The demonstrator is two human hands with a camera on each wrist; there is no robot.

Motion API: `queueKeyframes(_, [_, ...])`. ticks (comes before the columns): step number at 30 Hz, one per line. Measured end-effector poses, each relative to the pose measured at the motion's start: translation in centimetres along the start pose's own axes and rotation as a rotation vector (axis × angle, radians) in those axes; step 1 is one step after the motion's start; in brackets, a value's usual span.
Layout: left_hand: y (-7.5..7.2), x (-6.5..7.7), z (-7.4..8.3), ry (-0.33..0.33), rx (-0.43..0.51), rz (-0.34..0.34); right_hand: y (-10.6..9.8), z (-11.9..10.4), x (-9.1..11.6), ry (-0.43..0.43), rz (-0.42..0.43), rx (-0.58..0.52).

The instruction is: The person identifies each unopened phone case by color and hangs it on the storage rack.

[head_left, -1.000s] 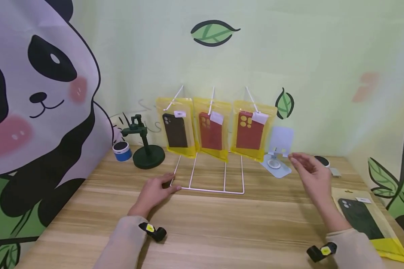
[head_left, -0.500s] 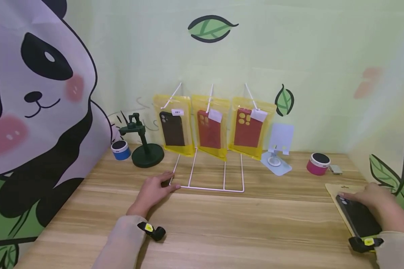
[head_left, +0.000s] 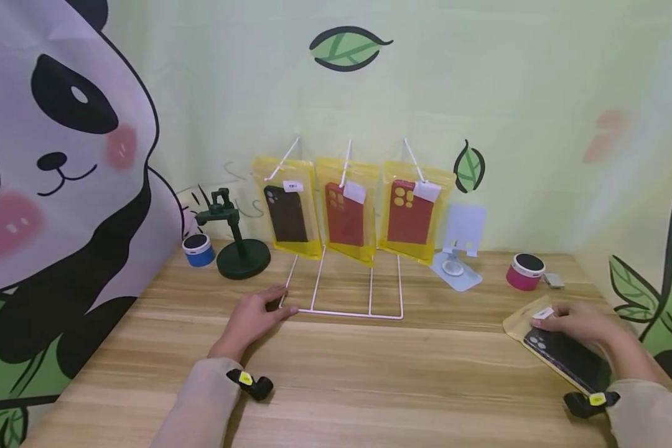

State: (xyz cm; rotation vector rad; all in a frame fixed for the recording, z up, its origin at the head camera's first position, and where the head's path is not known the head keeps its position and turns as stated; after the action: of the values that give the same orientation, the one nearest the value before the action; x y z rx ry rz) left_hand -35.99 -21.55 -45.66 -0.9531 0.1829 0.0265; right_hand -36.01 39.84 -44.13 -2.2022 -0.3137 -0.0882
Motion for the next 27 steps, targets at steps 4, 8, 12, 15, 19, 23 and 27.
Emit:
queueKeyframes(4, [-0.1,0.1,-0.2,-0.004,-0.001,-0.002,0.3,-0.3,-0.4,-0.025,-0.005,0.02])
queueKeyframes(8, [-0.2,0.2,-0.3,-0.008,0.005,-0.002,0.7,-0.6,-0.5,-0.006,-0.015,0.009])
queueKeyframes(12, [-0.2,0.3,-0.3,-0.011,0.003,-0.008,0.9,-1.3,-0.6,-0.024,-0.008,0.002])
queueKeyframes(15, [-0.2,0.3,-0.3,-0.018,0.003,-0.009,1.0,-2.5,-0.7,-0.081,0.027,-0.017])
queueKeyframes(19, [-0.2,0.2,-0.2,-0.014,0.002,-0.003,1.4,-4.6,-0.7,-0.137,0.042,-0.072])
queueKeyframes(23, [-0.2,0.2,0.0,0.002,0.002,0.005,1.7,-7.3,-0.7,-0.19,0.051,-0.14])
queueKeyframes(27, [-0.3,0.1,0.0,0.003,0.005,0.012,1.9,-10.2,-0.4,-0.264,0.063,-0.228])
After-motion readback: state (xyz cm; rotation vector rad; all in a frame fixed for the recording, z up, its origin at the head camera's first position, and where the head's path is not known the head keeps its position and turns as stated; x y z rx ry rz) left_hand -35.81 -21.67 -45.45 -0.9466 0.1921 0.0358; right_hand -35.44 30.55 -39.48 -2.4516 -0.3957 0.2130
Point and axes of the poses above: each hand's wrist, its own x-axis away from the middle knuckle, its own y-axis out of the palm, z = x × y, the point moved 8 cm from there along -x, towards the middle knuckle, and after that the axes turned 4 degrees about -y, right-handed, at the moved point
